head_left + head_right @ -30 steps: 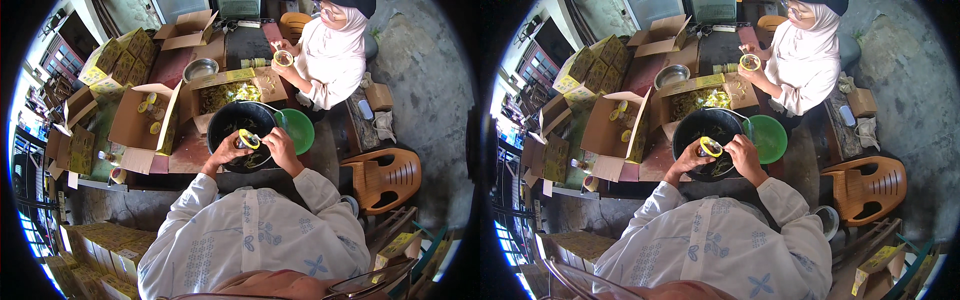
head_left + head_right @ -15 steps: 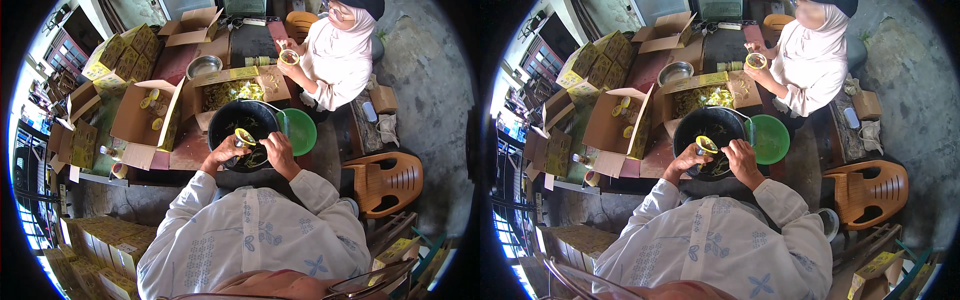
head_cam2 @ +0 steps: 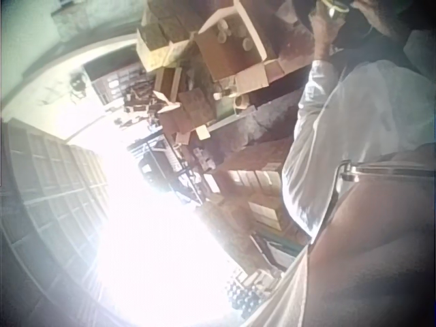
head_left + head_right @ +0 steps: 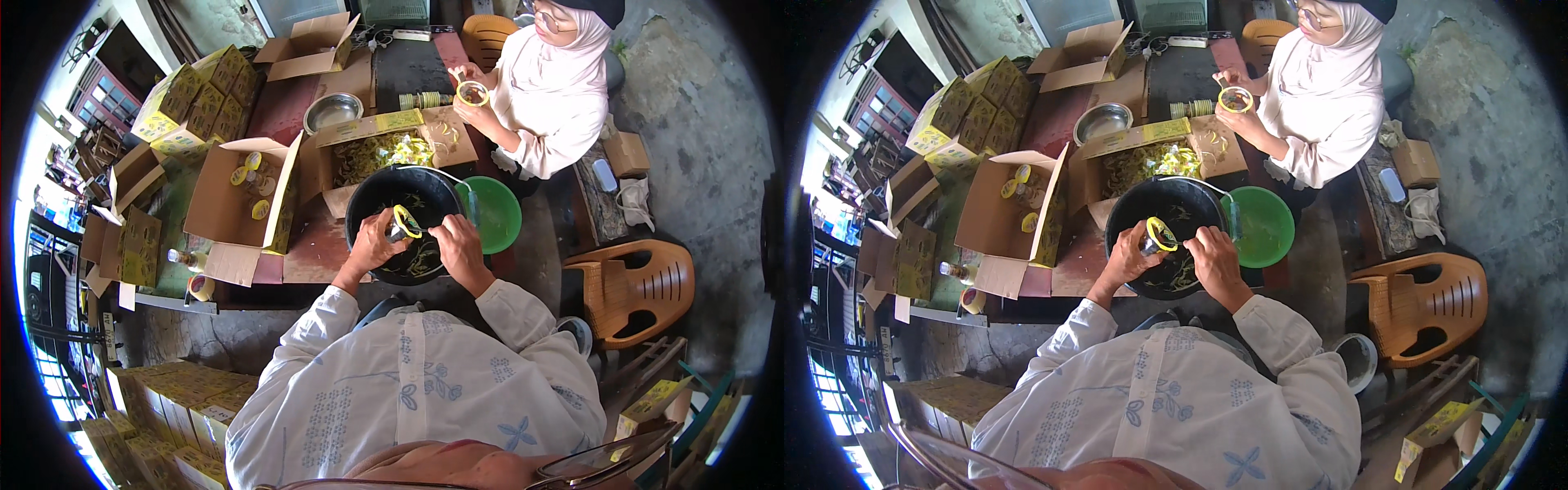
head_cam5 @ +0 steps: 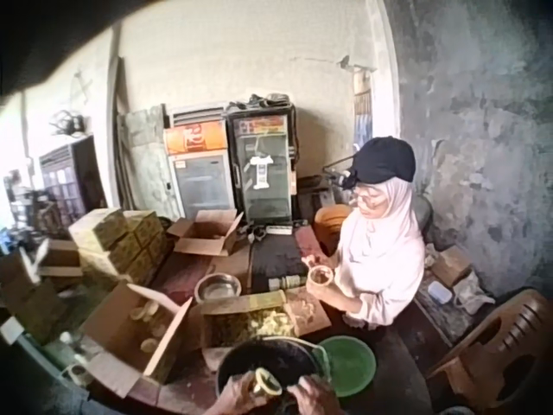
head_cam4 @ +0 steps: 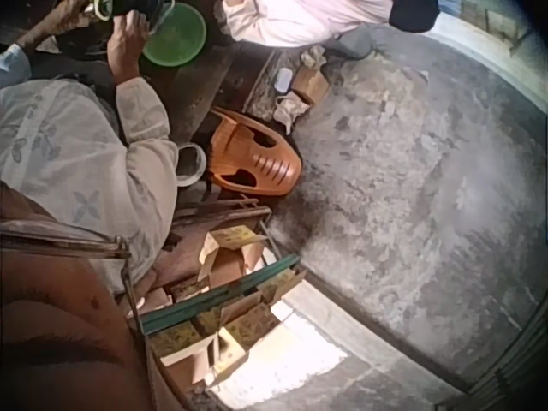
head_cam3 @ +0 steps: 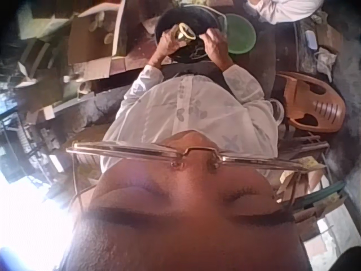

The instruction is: The person removes the plastic seals and lids from small yellow containers by hand, dropping the debris into a black bucket on a table.

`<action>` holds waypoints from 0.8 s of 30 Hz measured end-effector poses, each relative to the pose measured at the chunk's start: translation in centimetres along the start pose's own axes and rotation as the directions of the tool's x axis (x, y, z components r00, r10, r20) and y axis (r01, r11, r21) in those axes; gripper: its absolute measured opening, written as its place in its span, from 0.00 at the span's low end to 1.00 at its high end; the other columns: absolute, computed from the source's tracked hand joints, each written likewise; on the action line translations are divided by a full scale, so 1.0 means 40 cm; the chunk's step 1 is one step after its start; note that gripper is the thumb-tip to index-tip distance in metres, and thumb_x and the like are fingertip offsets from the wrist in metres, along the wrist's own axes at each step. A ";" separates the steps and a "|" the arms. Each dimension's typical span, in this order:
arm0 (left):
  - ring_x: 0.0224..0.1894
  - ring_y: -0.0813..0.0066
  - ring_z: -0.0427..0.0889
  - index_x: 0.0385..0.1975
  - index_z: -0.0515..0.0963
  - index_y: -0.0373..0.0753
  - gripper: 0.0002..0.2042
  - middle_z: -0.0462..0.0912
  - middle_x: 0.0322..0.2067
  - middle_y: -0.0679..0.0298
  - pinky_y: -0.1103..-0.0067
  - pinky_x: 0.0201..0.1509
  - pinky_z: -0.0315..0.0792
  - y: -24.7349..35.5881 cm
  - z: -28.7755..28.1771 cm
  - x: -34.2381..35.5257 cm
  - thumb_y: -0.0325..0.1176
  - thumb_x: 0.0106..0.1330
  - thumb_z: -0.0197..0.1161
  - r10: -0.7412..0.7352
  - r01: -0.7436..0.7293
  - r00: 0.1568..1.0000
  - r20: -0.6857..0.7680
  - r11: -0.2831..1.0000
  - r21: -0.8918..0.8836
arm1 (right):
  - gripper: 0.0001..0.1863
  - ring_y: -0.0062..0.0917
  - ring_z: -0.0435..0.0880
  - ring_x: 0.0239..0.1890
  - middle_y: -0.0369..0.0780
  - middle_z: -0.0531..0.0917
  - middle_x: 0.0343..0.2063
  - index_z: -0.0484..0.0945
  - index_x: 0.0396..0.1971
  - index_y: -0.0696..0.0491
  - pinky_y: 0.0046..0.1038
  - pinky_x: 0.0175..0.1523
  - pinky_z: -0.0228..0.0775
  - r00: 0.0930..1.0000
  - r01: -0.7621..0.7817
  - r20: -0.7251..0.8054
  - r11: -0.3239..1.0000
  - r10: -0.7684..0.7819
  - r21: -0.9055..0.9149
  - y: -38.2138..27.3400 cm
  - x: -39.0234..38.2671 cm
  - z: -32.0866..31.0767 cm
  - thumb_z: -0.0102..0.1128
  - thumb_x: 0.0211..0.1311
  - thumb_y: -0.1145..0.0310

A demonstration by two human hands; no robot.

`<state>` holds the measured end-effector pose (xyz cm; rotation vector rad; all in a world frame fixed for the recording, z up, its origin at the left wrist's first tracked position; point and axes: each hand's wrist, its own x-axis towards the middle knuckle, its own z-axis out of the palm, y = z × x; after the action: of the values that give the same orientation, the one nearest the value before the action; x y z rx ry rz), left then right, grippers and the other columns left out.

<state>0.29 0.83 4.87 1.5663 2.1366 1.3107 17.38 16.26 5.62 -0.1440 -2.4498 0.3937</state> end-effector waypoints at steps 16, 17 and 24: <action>0.36 0.78 0.81 0.54 0.75 0.37 0.22 0.82 0.38 0.66 0.76 0.40 0.79 -0.055 -0.033 0.017 0.33 0.62 0.72 -0.096 0.440 0.864 0.495 0.622 -0.648 | 0.06 0.40 0.79 0.37 0.41 0.75 0.30 0.81 0.31 0.54 0.40 0.41 0.72 0.935 -0.338 -0.058 0.928 0.350 0.155 -0.074 0.037 0.046 0.66 0.55 0.81; 0.36 0.78 0.81 0.54 0.75 0.37 0.22 0.82 0.38 0.66 0.76 0.40 0.79 -0.060 -0.032 0.020 0.33 0.62 0.72 -0.088 0.437 0.864 0.495 0.620 -0.652 | 0.05 0.40 0.79 0.37 0.41 0.76 0.30 0.81 0.30 0.54 0.40 0.41 0.72 0.913 -0.388 -0.045 0.898 0.405 0.209 -0.069 0.037 0.050 0.66 0.55 0.81; 0.39 0.82 0.74 0.54 0.72 0.35 0.23 0.78 0.37 0.66 0.79 0.43 0.72 -0.092 -0.049 0.024 0.36 0.64 0.73 0.023 0.160 0.949 0.314 0.824 -0.544 | 0.05 0.39 0.79 0.37 0.40 0.75 0.29 0.81 0.30 0.53 0.40 0.40 0.71 0.965 -0.249 -0.057 0.964 0.255 0.097 -0.084 0.044 0.024 0.66 0.56 0.79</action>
<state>-3.81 0.38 3.65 1.3133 1.4178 1.3926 15.38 13.17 6.99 -0.4274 -2.3463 0.5985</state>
